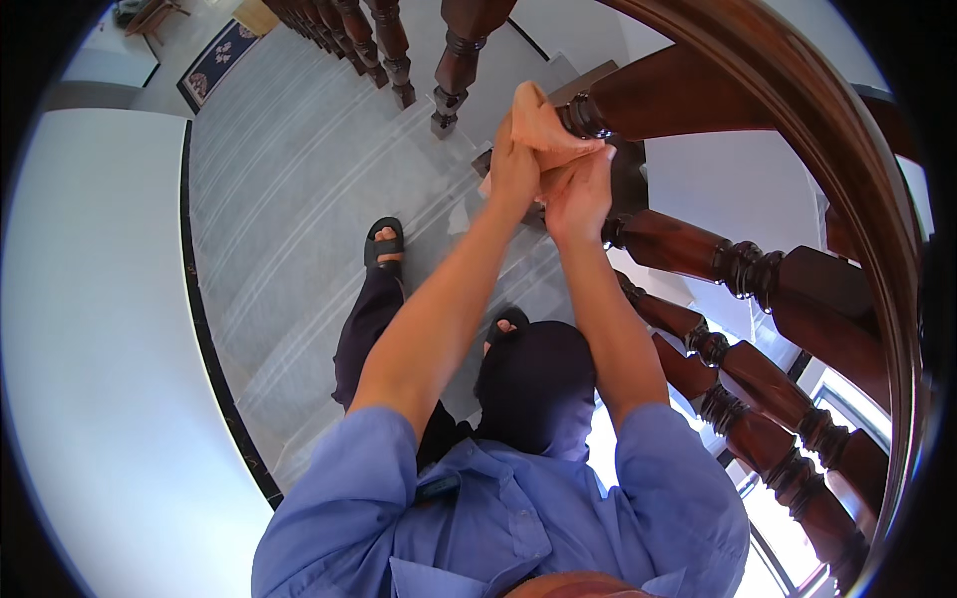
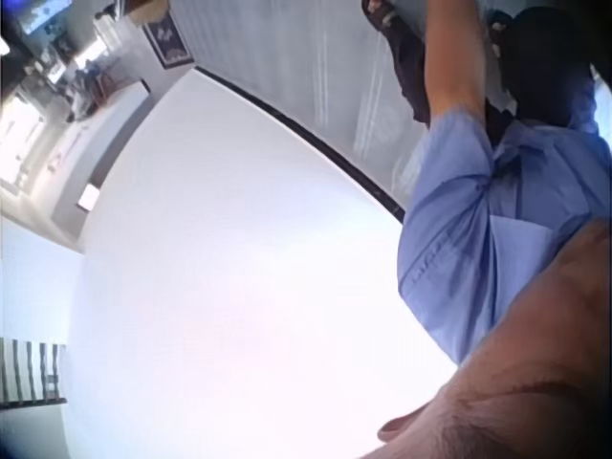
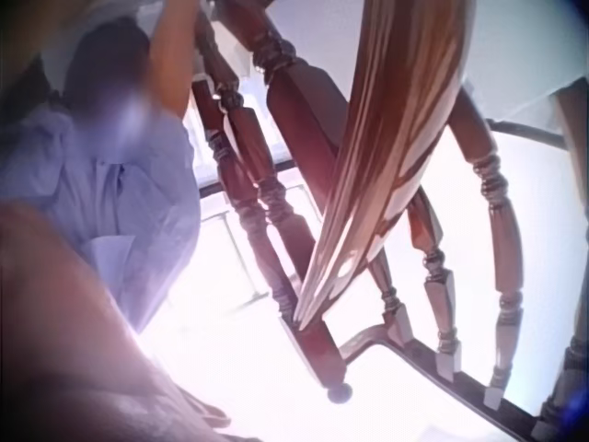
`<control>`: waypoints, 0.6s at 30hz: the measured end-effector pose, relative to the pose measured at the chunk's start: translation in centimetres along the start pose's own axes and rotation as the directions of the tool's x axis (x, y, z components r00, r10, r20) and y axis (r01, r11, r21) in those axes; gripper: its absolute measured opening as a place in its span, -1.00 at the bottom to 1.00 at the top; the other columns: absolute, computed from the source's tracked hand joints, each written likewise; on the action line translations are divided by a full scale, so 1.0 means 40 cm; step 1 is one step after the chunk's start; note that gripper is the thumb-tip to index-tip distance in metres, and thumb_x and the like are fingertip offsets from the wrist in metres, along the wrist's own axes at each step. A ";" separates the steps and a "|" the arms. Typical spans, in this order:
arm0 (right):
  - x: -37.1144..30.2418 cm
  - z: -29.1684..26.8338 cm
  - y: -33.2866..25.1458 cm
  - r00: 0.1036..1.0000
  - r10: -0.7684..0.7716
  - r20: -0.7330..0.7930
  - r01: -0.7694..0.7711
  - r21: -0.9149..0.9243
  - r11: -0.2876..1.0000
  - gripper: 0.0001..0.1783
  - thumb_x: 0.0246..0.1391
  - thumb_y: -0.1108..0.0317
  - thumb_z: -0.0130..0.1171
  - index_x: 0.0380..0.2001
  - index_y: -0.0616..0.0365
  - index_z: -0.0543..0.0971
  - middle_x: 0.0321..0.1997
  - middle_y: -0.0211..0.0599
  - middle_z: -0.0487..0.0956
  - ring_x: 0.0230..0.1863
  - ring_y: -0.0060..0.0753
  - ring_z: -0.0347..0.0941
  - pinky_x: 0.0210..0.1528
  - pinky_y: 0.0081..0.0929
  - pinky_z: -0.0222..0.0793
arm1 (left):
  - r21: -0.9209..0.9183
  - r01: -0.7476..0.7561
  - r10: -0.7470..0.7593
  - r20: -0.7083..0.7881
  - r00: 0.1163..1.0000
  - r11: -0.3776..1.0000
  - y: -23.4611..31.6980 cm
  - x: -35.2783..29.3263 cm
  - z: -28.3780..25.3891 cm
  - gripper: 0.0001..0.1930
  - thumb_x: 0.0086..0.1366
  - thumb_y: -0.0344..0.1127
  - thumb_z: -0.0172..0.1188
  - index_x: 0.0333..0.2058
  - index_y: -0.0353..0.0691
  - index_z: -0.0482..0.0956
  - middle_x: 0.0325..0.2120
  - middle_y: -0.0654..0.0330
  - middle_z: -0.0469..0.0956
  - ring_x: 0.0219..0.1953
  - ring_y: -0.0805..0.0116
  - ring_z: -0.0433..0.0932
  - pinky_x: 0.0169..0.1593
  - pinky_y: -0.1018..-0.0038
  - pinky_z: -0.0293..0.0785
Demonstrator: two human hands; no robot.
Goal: The person sits on a staircase and wipes the wooden handrail and balusters with a peach-colored cloth. They move along the railing, cleaning different sections by wrapping the cloth around the wood and rubbing it.
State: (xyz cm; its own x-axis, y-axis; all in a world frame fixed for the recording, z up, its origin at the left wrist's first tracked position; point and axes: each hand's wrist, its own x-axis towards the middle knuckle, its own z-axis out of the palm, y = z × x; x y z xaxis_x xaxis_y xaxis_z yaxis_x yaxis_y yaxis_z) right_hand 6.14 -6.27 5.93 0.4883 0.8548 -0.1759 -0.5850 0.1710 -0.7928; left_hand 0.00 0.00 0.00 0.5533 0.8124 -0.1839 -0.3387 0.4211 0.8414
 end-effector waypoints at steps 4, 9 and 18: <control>0.117 -0.190 0.097 0.973 0.011 -0.231 0.001 0.050 0.999 -0.41 0.46 -0.13 -0.13 0.20 0.13 0.47 0.19 -0.23 0.56 0.21 -0.25 0.49 0.22 -0.31 0.41 | 0.061 -0.243 0.251 -0.249 0.935 0.968 -0.065 -0.059 0.131 -0.37 0.56 -0.12 -0.06 0.44 -0.38 0.09 0.37 -0.01 0.26 0.43 0.09 0.23 0.46 0.36 0.11; 0.105 -0.094 0.150 0.894 0.094 -0.438 -0.115 -0.023 0.993 -0.51 0.44 -0.01 -0.11 0.12 0.10 0.54 0.12 -0.31 0.60 0.08 -0.29 0.57 0.11 -0.34 0.47 | 0.002 -0.181 0.169 -0.365 0.916 0.984 -0.164 0.001 0.006 -0.44 0.45 -0.44 -0.16 0.40 -0.42 0.19 0.40 -0.08 0.19 0.42 0.06 0.23 0.49 0.33 0.06; 0.124 -0.088 0.174 0.922 0.294 -0.253 -0.217 0.294 0.931 -0.47 0.46 -0.01 -0.16 0.24 0.13 0.45 0.22 -0.20 0.55 0.16 -0.15 0.54 0.25 -0.18 0.46 | -0.161 -0.138 0.083 -0.313 0.946 0.977 -0.196 0.039 -0.086 -0.40 0.40 -0.37 -0.09 0.39 -0.41 0.19 0.27 -0.03 0.40 0.23 0.10 0.47 0.32 0.32 0.36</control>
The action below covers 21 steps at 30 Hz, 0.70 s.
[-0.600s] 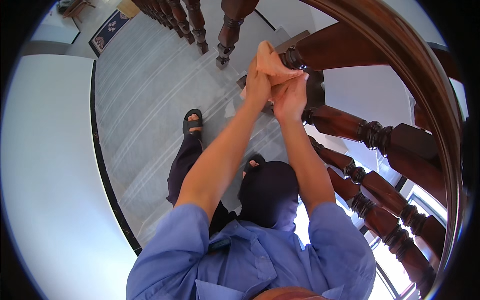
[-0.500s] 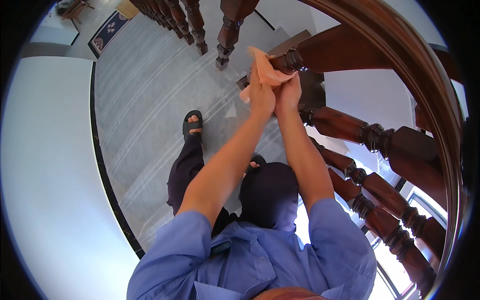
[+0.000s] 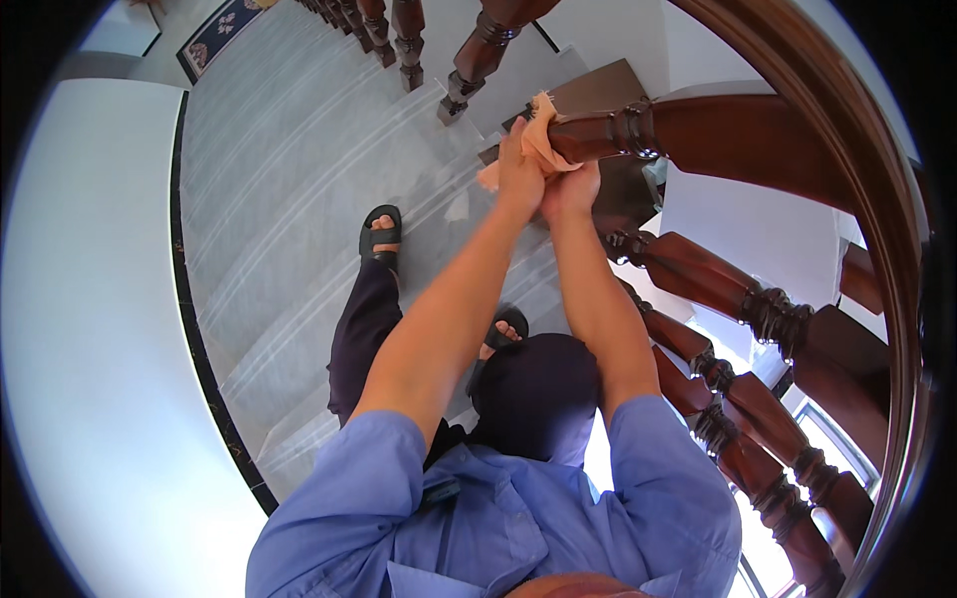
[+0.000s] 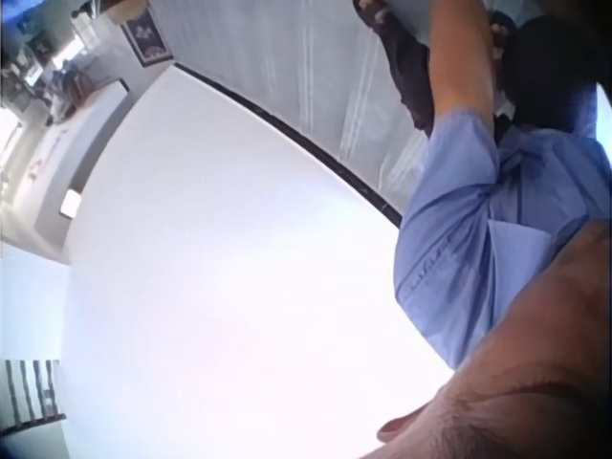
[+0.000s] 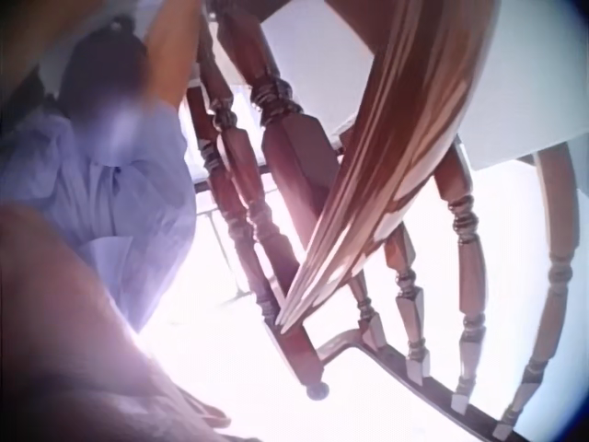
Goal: The person sits on a staircase and wipes the wooden handrail and balusters with a peach-colored cloth. They move along the railing, cleaning different sections by wrapping the cloth around the wood and rubbing it.
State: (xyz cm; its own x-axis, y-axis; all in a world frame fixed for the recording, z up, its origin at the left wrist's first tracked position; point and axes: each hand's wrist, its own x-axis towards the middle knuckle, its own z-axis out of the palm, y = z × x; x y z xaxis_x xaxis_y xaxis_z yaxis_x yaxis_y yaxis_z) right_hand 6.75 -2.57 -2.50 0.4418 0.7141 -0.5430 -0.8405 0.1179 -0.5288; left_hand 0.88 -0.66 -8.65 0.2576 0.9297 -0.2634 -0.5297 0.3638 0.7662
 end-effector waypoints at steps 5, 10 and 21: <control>0.058 -0.091 0.002 0.975 -0.191 -0.113 0.170 -0.175 0.970 -0.46 0.45 0.01 -0.14 0.22 0.20 0.44 0.18 -0.15 0.56 0.16 -0.11 0.54 0.25 -0.15 0.48 | 0.687 -0.021 0.042 -0.014 0.999 0.726 -0.022 -0.052 0.032 -0.43 0.43 -0.39 -0.17 0.41 -0.10 0.29 0.45 -0.24 0.05 0.48 -0.20 0.04 0.50 0.08 -0.05; 0.039 -0.054 0.044 0.978 -0.172 -0.121 0.146 -0.195 0.970 -0.47 0.44 0.03 -0.07 0.20 0.25 0.45 0.16 -0.12 0.56 0.12 -0.10 0.56 0.17 -0.17 0.53 | 0.713 0.300 -0.080 -0.325 0.942 0.634 -0.076 -0.003 -0.017 -0.40 0.47 -0.29 -0.15 0.46 -0.13 0.15 0.41 -0.32 0.12 0.45 -0.25 0.10 0.47 0.07 0.04; 0.068 -0.145 0.097 0.948 -0.051 -0.313 0.017 -0.112 0.994 -0.51 0.41 0.10 -0.09 0.17 0.24 0.47 0.16 -0.11 0.56 0.11 -0.09 0.57 0.19 -0.16 0.53 | 0.174 0.248 -0.195 -0.273 0.942 0.953 -0.066 0.023 -0.018 -0.45 0.47 -0.31 -0.13 0.39 -0.33 0.22 0.18 -0.14 0.48 0.19 0.03 0.49 0.20 0.32 0.42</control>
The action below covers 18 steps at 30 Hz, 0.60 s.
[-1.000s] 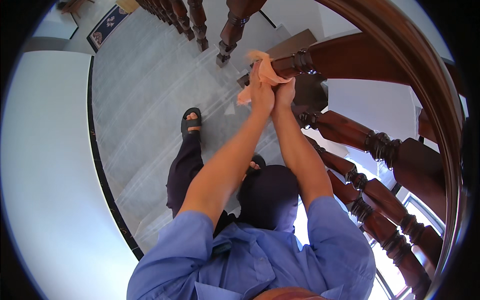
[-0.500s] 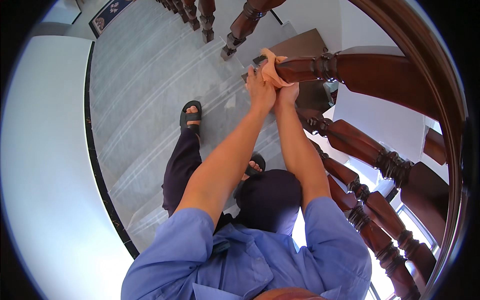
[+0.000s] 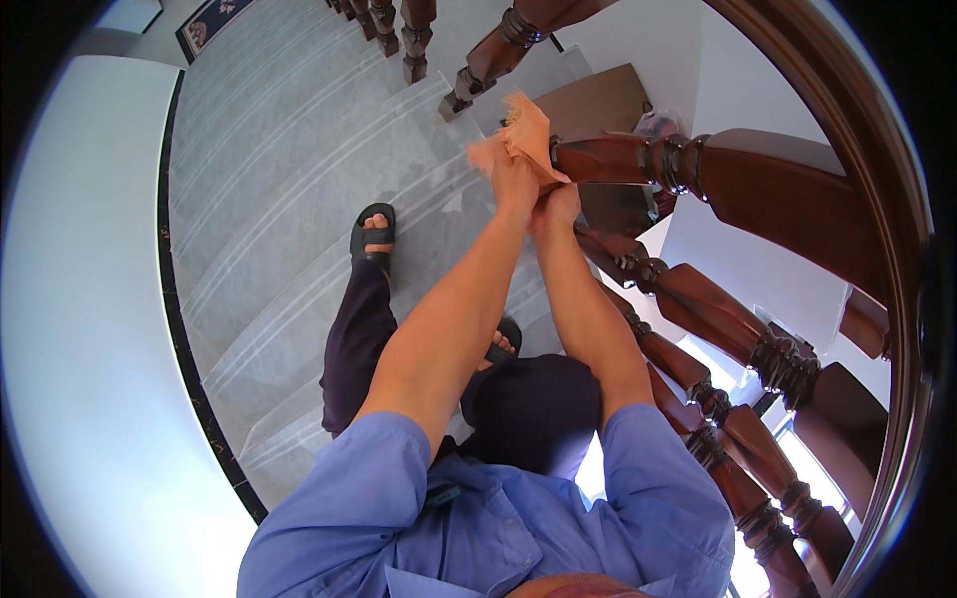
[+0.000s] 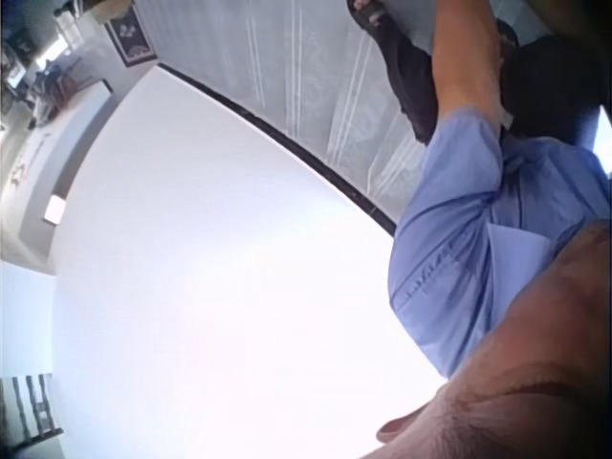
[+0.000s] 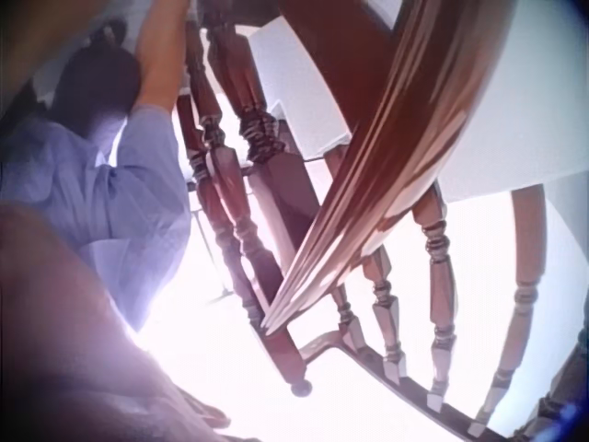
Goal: The person sits on a staircase and wipes the wooden handrail and balusters with a peach-colored cloth. They move along the railing, cleaning different sections by wrapping the cloth around the wood and rubbing it.
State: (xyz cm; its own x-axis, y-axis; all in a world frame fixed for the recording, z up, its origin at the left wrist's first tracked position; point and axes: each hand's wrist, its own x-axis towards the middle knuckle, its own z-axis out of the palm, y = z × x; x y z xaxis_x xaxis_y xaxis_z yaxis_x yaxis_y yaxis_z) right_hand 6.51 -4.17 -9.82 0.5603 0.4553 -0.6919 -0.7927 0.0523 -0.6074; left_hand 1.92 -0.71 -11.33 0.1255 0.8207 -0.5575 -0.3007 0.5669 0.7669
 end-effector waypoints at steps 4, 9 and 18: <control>0.075 -0.018 0.028 0.985 -0.006 0.170 -0.010 0.094 0.995 -0.46 0.40 0.07 -0.15 0.18 0.27 0.47 0.18 -0.05 0.56 0.14 -0.05 0.56 0.24 -0.14 0.50 | -0.060 0.041 -0.033 0.121 0.992 0.997 0.038 0.022 -0.025 -0.45 0.48 -0.37 -0.17 0.42 -0.30 0.21 0.19 -0.06 0.49 0.16 0.13 0.50 0.22 0.37 0.41; 0.126 -0.016 0.053 0.994 0.017 0.107 -0.026 0.083 0.996 -0.44 0.34 0.03 -0.08 0.13 0.30 0.48 0.09 -0.10 0.59 0.05 -0.12 0.60 0.14 -0.15 0.57 | -0.140 0.102 -0.087 0.108 0.990 0.985 0.005 -0.008 -0.052 -0.37 0.51 -0.34 -0.15 0.51 -0.24 0.05 0.27 0.04 0.44 0.19 0.23 0.48 0.26 0.40 0.38; 0.015 0.053 0.166 0.991 0.128 -0.037 -0.129 -0.016 0.992 -0.53 0.30 0.09 -0.05 0.09 0.15 0.55 0.03 -0.20 0.62 -0.04 -0.22 0.59 0.00 -0.27 0.55 | -0.185 0.283 -0.276 0.063 0.959 0.941 -0.056 0.124 -0.179 -0.55 0.55 0.07 -0.05 0.19 -0.08 0.50 0.06 0.23 0.60 0.10 0.29 0.58 0.15 0.30 0.49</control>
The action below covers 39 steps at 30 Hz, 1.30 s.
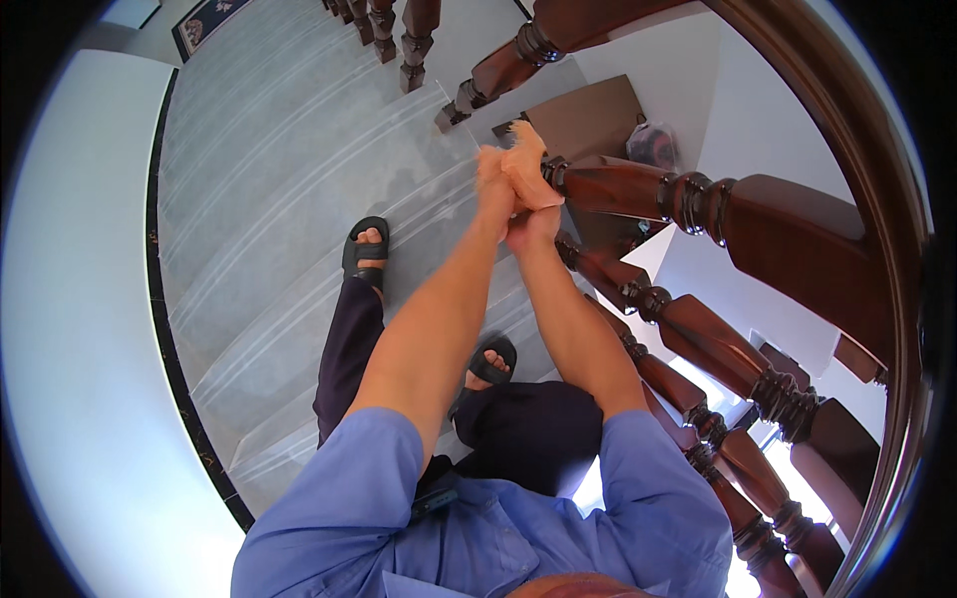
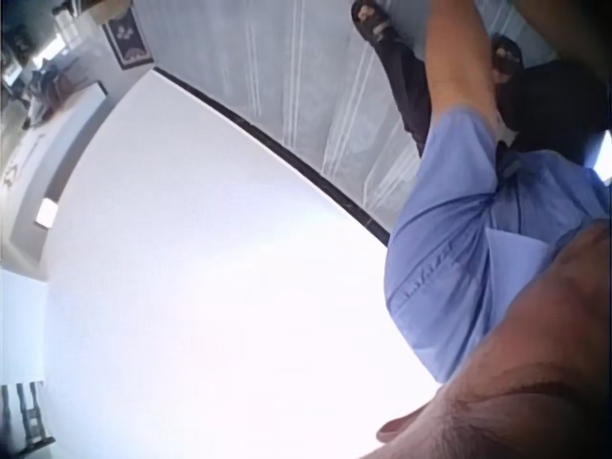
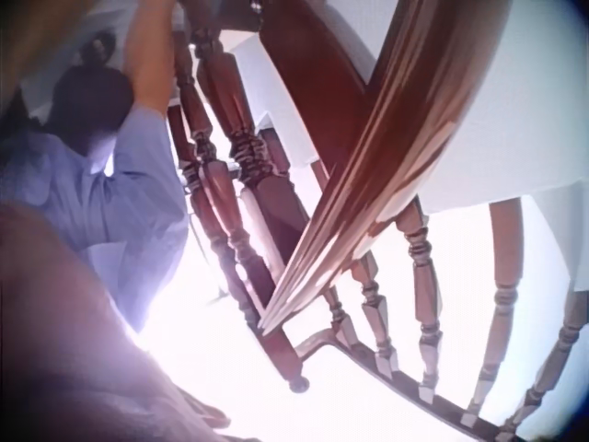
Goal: The person sits on a staircase and wipes the wooden handrail and balusters with a peach-colored cloth. They move along the railing, cleaning different sections by wrapping the cloth around the wood and rubbing it.
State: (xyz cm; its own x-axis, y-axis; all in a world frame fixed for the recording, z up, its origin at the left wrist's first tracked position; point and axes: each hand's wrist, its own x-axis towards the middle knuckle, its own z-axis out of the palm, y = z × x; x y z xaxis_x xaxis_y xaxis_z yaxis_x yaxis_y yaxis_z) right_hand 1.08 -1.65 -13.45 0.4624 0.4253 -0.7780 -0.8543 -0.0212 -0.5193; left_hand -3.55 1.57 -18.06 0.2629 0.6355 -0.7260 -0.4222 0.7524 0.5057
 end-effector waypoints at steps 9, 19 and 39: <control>0.137 -0.095 -0.096 0.966 0.083 0.246 -0.091 0.019 0.996 -0.57 0.34 0.05 0.01 0.04 0.11 0.57 0.03 -0.22 0.63 0.06 -0.17 0.58 0.19 -0.19 0.52 | 0.161 -0.082 0.071 0.069 0.995 0.984 0.003 -0.072 0.098 -0.57 0.59 -0.10 -0.15 0.26 -0.19 0.42 -0.08 0.10 0.62 -0.12 0.33 0.62 -0.04 0.41 0.58; -0.134 -0.151 -0.111 0.985 0.065 0.159 -0.003 -0.361 0.933 -0.67 0.38 0.16 0.08 0.04 0.14 0.55 0.01 -0.36 0.61 -0.03 -0.44 0.56 -0.03 -0.45 0.51 | 0.579 -0.297 0.362 0.004 0.932 0.759 -0.050 -0.220 0.045 -0.73 0.46 -0.34 0.04 0.00 -0.30 0.61 -0.19 0.07 0.64 -0.19 0.32 0.63 -0.22 0.36 0.56; -0.996 -0.200 -0.661 0.379 -0.895 0.237 0.896 0.148 0.419 -0.66 0.34 0.28 0.23 0.04 0.26 0.52 -0.15 -0.37 0.60 -0.21 -0.59 0.49 -0.10 -0.59 0.44 | 0.010 -0.672 0.514 0.636 0.576 0.741 0.291 -1.074 0.583 -0.51 0.56 -0.14 -0.06 0.38 -0.07 0.21 0.26 0.12 0.41 0.16 0.30 0.55 0.03 0.34 0.64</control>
State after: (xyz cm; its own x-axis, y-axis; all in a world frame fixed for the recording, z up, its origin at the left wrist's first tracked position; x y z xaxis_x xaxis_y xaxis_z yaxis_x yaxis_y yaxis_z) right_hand 7.14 -25.29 28.45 0.8834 0.3942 0.2535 0.0213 0.5065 -0.8620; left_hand 0.48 -12.92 29.87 0.4863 0.8628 0.1386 -0.4810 0.1319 0.8668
